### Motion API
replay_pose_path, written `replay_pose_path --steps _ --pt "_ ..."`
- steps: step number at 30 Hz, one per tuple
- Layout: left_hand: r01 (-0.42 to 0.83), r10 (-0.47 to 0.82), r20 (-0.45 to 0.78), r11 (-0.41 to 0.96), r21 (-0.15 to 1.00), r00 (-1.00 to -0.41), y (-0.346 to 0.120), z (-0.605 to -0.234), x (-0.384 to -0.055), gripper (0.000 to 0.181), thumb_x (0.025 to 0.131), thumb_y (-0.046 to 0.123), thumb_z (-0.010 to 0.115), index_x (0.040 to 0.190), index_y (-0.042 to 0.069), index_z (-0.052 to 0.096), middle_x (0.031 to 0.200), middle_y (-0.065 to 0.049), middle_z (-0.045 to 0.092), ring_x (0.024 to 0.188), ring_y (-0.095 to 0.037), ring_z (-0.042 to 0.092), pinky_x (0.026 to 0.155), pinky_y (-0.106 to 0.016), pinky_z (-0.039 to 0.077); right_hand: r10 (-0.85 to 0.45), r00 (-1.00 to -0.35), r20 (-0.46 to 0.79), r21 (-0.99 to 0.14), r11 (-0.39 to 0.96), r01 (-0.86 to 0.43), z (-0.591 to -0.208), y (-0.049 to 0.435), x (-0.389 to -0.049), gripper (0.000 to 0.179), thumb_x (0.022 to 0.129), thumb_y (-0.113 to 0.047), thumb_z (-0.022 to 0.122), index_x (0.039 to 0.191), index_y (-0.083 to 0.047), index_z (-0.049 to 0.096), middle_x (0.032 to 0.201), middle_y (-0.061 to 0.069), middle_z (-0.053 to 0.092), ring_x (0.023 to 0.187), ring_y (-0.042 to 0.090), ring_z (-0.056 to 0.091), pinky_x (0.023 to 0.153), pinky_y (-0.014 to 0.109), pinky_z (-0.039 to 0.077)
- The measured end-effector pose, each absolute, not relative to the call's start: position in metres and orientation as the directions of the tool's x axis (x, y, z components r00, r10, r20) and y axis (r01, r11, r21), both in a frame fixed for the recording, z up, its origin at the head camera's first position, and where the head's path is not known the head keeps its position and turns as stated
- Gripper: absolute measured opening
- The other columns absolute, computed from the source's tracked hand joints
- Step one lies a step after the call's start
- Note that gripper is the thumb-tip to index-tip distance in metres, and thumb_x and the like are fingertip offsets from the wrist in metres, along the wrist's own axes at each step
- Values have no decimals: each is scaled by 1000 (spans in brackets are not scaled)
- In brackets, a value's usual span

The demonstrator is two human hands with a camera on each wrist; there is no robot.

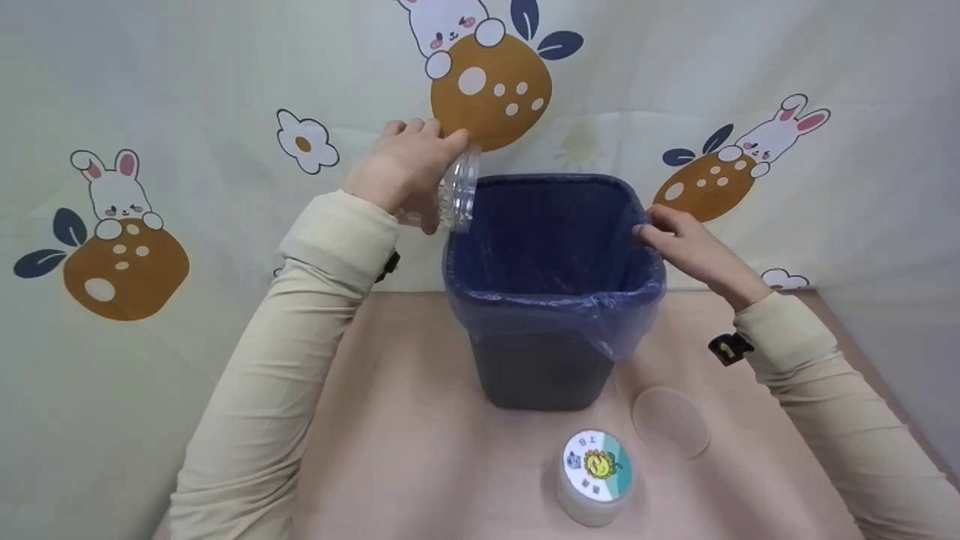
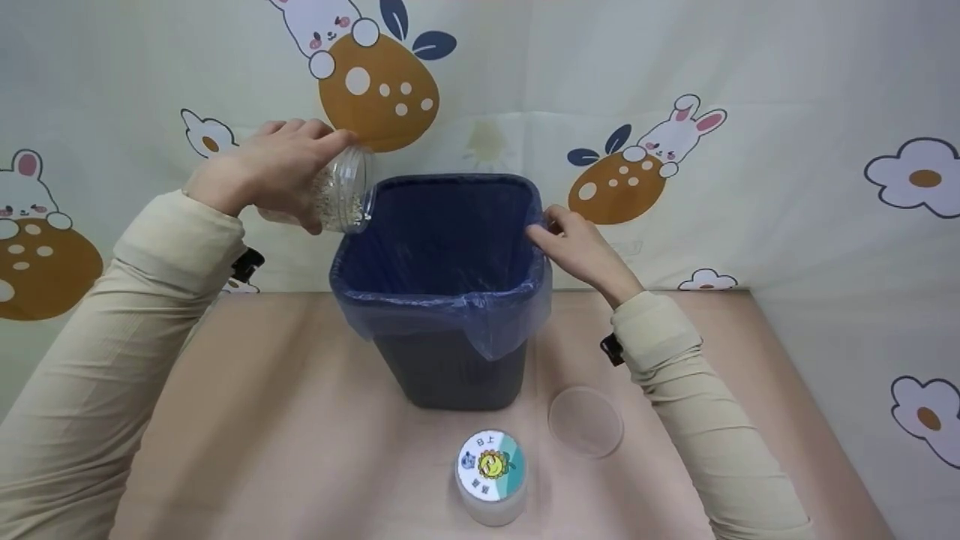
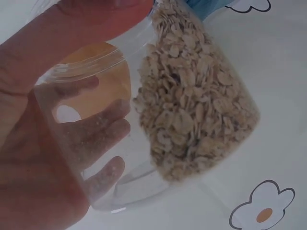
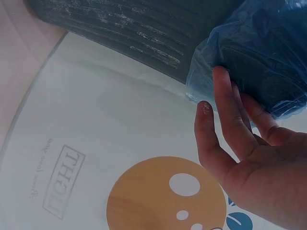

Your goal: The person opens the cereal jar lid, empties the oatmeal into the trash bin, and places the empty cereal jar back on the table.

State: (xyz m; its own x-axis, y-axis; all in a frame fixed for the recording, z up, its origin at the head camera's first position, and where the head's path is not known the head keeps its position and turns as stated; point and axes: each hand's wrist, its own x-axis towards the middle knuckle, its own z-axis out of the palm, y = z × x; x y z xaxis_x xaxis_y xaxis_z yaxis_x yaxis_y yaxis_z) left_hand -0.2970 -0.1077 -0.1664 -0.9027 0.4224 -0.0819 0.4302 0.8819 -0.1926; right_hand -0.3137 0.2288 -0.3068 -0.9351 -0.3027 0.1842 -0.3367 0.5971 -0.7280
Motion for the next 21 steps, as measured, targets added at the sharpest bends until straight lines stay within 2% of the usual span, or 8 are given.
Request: replay_pose_path --steps 14,21 --pt "426 419 -82 879 -213 -904 -105 -167 -296 93 59 17 89 135 9 35 132 -22 41 126 -41 33 109 -53 19 -320 -927 193 -745 568 -351 -306 227 -310 32 99 -27 45 108 1 57 100 11 57 92 21 52 78 26 42" --pt "428 418 -94 869 -249 -903 -102 -167 -295 93 60 15 87 135 8 34 130 -22 42 124 -41 34 108 -54 20 -314 -929 194 -747 566 -347 -306 227 -310 29 99 -27 46 104 0 57 95 9 55 88 19 51 75 25 42"
